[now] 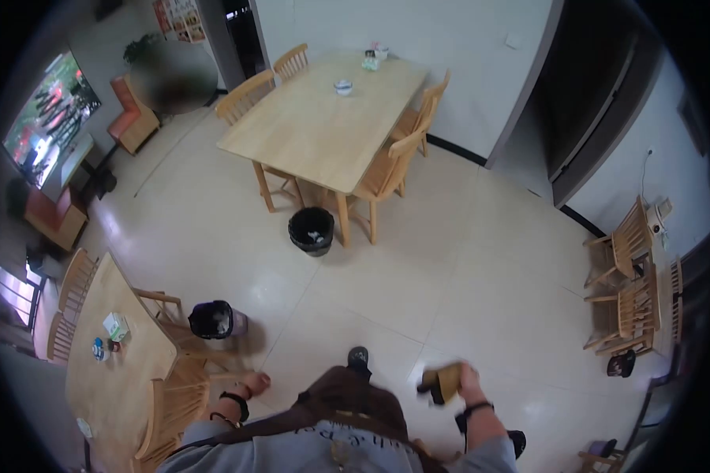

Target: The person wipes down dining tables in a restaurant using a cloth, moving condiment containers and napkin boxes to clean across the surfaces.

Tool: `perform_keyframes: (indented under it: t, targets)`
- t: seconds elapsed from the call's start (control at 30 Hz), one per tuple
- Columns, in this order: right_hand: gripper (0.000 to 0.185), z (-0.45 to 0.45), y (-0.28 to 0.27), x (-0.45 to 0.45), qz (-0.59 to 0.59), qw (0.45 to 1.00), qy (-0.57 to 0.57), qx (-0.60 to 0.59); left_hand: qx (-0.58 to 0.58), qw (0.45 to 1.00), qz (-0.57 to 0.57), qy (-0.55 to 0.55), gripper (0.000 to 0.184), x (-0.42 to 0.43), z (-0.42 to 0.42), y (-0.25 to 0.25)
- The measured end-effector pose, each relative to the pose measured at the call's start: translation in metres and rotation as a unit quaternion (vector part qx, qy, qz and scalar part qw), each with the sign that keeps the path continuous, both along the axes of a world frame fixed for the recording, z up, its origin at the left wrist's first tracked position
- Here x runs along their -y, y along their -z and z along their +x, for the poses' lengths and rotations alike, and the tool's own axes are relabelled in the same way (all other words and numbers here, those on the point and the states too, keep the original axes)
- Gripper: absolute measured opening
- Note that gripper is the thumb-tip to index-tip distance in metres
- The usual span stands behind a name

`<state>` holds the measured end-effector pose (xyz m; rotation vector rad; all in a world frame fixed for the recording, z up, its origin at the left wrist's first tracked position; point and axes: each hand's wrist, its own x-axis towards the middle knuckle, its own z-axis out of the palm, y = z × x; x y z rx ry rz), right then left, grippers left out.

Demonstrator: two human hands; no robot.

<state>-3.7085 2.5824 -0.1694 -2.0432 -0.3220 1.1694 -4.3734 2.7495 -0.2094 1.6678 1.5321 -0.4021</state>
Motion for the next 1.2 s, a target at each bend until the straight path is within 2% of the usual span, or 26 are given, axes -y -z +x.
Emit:
perform_keyframes:
  t: [0.03, 0.07, 0.1, 0.13, 0.17, 0.2, 0.23, 0.3, 0.33, 0.4, 0.5, 0.57, 0.6, 0.67, 0.7, 0.73, 0.77, 0.83, 0.87, 0.97, 1.1, 1.17, 1.2]
  targets:
    - [0.052, -0.019, -0.022, -0.076, 0.119, 0.988, 0.053, -0.088, -0.019, 0.999, 0.009, -0.044, 0.031, -0.036, 0.009, -0.034]
    - [0.051, -0.021, -0.041, -0.140, 0.177, 0.983, -0.053, 0.000, 0.046, 0.996, 0.018, -0.081, 0.030, -0.058, 0.013, -0.060]
    - [0.049, -0.047, -0.103, -0.213, 0.179, 0.981, -0.067, 0.039, 0.107, 0.987, 0.031, -0.118, 0.030, -0.080, 0.015, -0.084]
    - [0.048, -0.055, -0.133, -0.273, 0.213, 0.972, -0.093, 0.030, 0.169, 0.973, 0.045, -0.154, 0.029, -0.099, 0.017, -0.102]
    - [0.045, -0.056, -0.150, -0.330, 0.235, 0.936, -0.174, 0.195, 0.176, 0.970, 0.055, -0.156, 0.029, -0.118, 0.017, -0.113]
    - [0.041, -0.061, -0.176, -0.383, 0.221, 0.906, -0.230, 0.278, 0.183, 0.968, 0.063, -0.159, 0.029, -0.138, 0.017, -0.121]
    - [0.043, -0.081, -0.209, -0.429, 0.310, 0.878, -0.236, 0.278, 0.190, 0.966, 0.069, -0.163, 0.029, -0.156, 0.016, -0.126]
    - [0.046, -0.109, -0.254, -0.516, 0.337, 0.835, -0.316, 0.299, 0.169, 0.967, 0.087, -0.170, 0.030, -0.189, 0.016, -0.129]
    - [0.048, -0.121, -0.258, -0.558, 0.326, 0.820, -0.355, 0.309, 0.158, 0.967, 0.097, -0.175, 0.031, -0.209, 0.014, -0.127]
    - [0.052, -0.147, -0.247, -0.631, 0.282, 0.787, -0.427, 0.343, 0.171, 0.958, 0.084, -0.213, 0.032, -0.230, -0.002, -0.100]
    - [0.061, -0.182, -0.191, -0.746, 0.185, 0.727, -0.530, 0.395, 0.146, 0.951, 0.055, -0.268, 0.033, -0.236, -0.030, -0.060]
    - [0.063, -0.199, -0.133, -0.819, 0.217, 0.693, -0.538, 0.428, 0.100, 0.953, 0.063, -0.280, 0.032, -0.220, -0.061, -0.043]
    - [0.064, -0.212, -0.102, -0.846, 0.230, 0.682, -0.540, 0.436, 0.097, 0.926, -0.024, -0.364, 0.030, -0.186, -0.095, 0.009]
    - [0.070, -0.232, -0.049, -0.898, 0.179, 0.684, -0.560, 0.431, 0.079, 0.931, -0.006, -0.358, 0.030, -0.160, -0.123, -0.035]
    - [0.073, -0.251, -0.064, -0.915, 0.100, 0.696, -0.557, 0.442, 0.145, 0.878, -0.043, -0.453, 0.030, -0.147, -0.140, -0.035]
    - [0.076, -0.278, -0.087, -0.936, 0.034, 0.694, -0.559, 0.453, 0.208, 0.803, -0.072, -0.553, 0.031, -0.143, -0.153, -0.044]
    - [0.076, -0.304, -0.070, -0.960, 0.039, 0.708, -0.541, 0.453, 0.254, 0.718, -0.092, -0.642, 0.032, -0.140, -0.168, -0.051]
    - [0.077, -0.351, -0.057, -1.002, 0.033, 0.707, -0.536, 0.460, 0.030, 0.812, -0.111, -0.572, 0.030, -0.162, -0.142, -0.091]
    - [0.077, -0.374, -0.059, -1.020, 0.021, 0.699, -0.546, 0.461, -0.077, 0.833, -0.136, -0.531, 0.028, -0.240, -0.091, -0.179]
    - [0.076, -0.450, -0.075, -1.069, -0.033, 0.704, -0.555, 0.442, -0.033, 0.845, -0.156, -0.511, 0.027, -0.279, -0.123, -0.151]
    - [0.076, -0.524, -0.076, -1.126, -0.079, 0.729, -0.515, 0.445, 0.049, 0.915, -0.056, -0.397, 0.029, -0.390, -0.223, -0.091]
    - [0.075, -0.558, -0.073, -1.161, -0.116, 0.757, -0.448, 0.461, 0.031, 0.937, 0.007, -0.349, 0.031, -0.468, -0.289, -0.078]
    - [0.075, -0.567, -0.069, -1.174, -0.137, 0.766, -0.417, 0.470, -0.003, 0.942, 0.014, -0.335, 0.028, -0.524, -0.318, -0.089]
